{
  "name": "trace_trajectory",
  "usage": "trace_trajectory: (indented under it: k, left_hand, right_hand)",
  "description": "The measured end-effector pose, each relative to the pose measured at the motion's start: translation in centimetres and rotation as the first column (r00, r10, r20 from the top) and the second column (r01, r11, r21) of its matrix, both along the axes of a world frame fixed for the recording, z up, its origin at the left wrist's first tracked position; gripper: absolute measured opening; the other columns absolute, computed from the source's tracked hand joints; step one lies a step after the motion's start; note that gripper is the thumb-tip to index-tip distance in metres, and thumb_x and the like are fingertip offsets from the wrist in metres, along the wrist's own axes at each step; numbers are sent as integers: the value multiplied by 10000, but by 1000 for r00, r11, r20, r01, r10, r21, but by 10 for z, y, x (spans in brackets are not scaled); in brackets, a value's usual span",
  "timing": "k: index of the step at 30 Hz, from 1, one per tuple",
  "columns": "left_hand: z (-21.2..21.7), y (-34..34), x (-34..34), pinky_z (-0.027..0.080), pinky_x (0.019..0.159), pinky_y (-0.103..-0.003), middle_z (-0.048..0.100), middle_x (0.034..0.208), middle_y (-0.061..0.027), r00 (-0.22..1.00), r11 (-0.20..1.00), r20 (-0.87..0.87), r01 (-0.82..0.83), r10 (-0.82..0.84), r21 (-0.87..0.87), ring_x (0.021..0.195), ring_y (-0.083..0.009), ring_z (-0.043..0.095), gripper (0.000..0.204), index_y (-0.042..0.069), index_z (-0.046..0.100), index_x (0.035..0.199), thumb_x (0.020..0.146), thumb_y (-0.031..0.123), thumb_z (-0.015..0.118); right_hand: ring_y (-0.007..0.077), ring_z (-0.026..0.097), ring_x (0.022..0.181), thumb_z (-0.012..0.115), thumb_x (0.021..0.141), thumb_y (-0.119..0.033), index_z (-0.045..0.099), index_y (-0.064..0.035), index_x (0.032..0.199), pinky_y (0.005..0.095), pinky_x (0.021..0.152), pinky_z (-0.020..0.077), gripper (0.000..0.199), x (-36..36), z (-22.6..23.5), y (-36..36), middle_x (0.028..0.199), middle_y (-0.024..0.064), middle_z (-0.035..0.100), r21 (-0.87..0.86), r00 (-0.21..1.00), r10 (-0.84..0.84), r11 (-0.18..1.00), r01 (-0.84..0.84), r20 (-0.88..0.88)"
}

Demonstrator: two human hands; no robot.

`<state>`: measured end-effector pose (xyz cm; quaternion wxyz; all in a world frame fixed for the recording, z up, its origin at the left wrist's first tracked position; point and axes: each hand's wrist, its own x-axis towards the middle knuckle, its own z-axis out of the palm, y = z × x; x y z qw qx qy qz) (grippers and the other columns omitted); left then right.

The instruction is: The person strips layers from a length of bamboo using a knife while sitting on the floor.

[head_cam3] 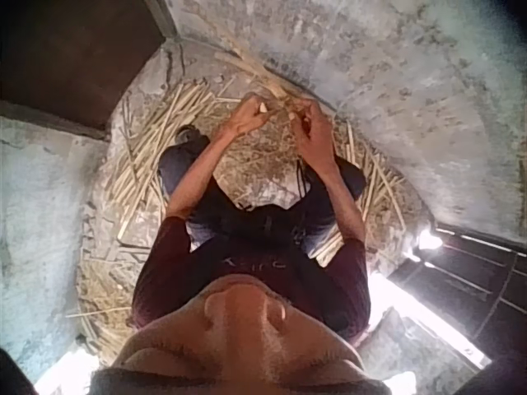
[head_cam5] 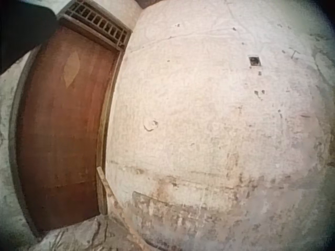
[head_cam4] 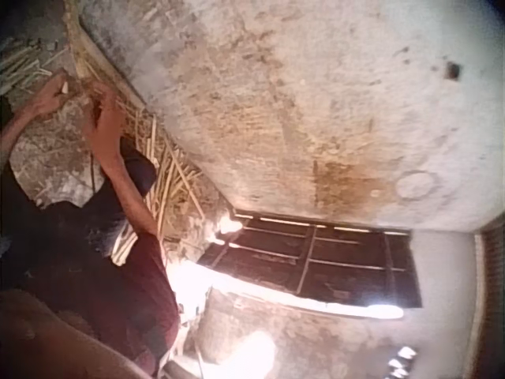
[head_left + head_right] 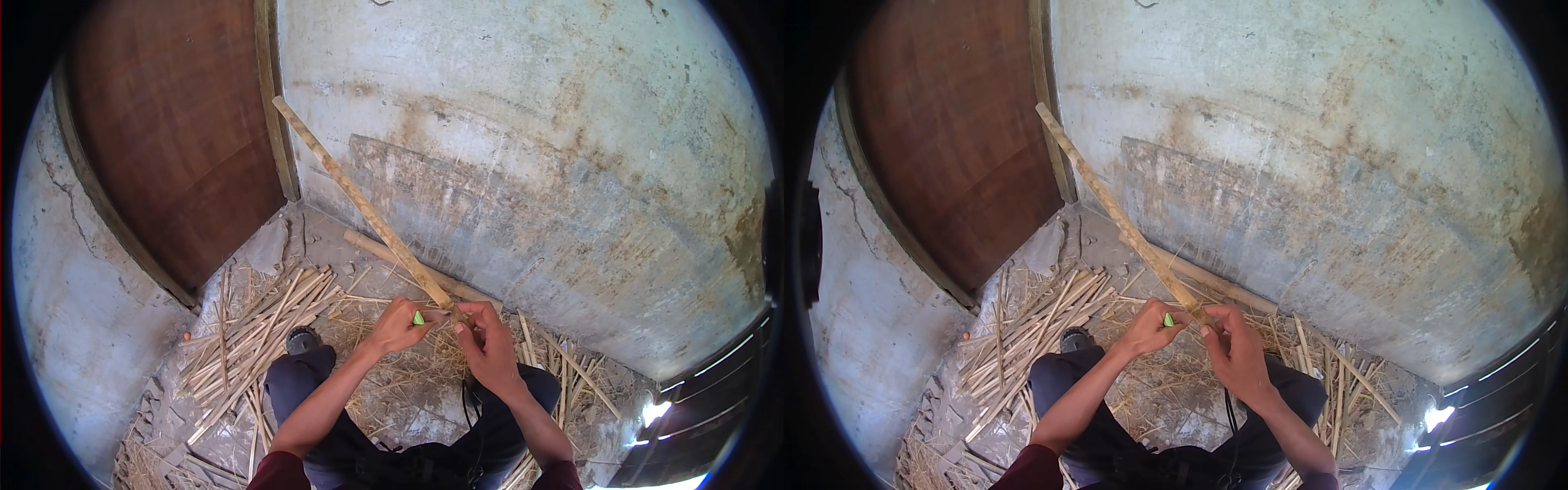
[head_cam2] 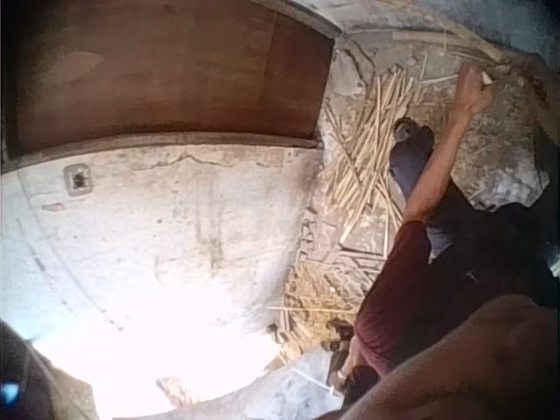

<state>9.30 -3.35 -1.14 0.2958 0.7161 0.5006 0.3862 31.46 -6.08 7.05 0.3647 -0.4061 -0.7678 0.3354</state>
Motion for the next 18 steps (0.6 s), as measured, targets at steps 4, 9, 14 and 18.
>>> trace_trajectory:
  k: [4, 9, 14, 18]
  left_hand:
    - [2, -1, -3, 489, 623, -457, 603, 623, -222, 999, 999, 32, -35, 35, -8, 569, -368, 620, 164, -3, 784, 870, 877, 150, 727]
    - [0, 2, -8, 480, 620, -469, 587, 607, -216, 999, 1000, 28, -29, 29, 4, 569, -373, 611, 216, -28, 707, 756, 877, 151, 717]
    - [2, -2, -9, 457, 628, -465, 560, 630, -232, 1000, 998, 21, -20, 19, 53, 584, -371, 596, 209, -52, 660, 769, 898, 104, 711]
    - [3, -4, -10, 476, 645, -479, 589, 650, -248, 1000, 996, -3, -29, 30, 86, 632, -411, 648, 168, -49, 671, 770, 866, 85, 703]
  right_hand:
    - [75, 476, 583, 669, 1035, -52, 573, -18, 1301, 299, 540, 356, 284, -1, -5, 0, 730, 27, 566, -21, 998, 23, 999, -24, -53]
    - [67, 488, 605, 655, 1065, -84, 567, -20, 1297, 276, 557, 392, 257, 0, -13, 2, 784, 22, 595, -127, 982, 87, 986, -109, -166]
    - [40, 511, 645, 629, 1102, -112, 558, -26, 1289, 228, 580, 432, 218, 4, -5, 4, 869, 20, 614, -427, 940, 91, 873, -233, -328]
    - [28, 521, 670, 624, 1104, -107, 555, -29, 1277, 221, 565, 426, 202, 1, -7, 3, 874, 15, 615, -438, 911, 81, 858, -270, -404]
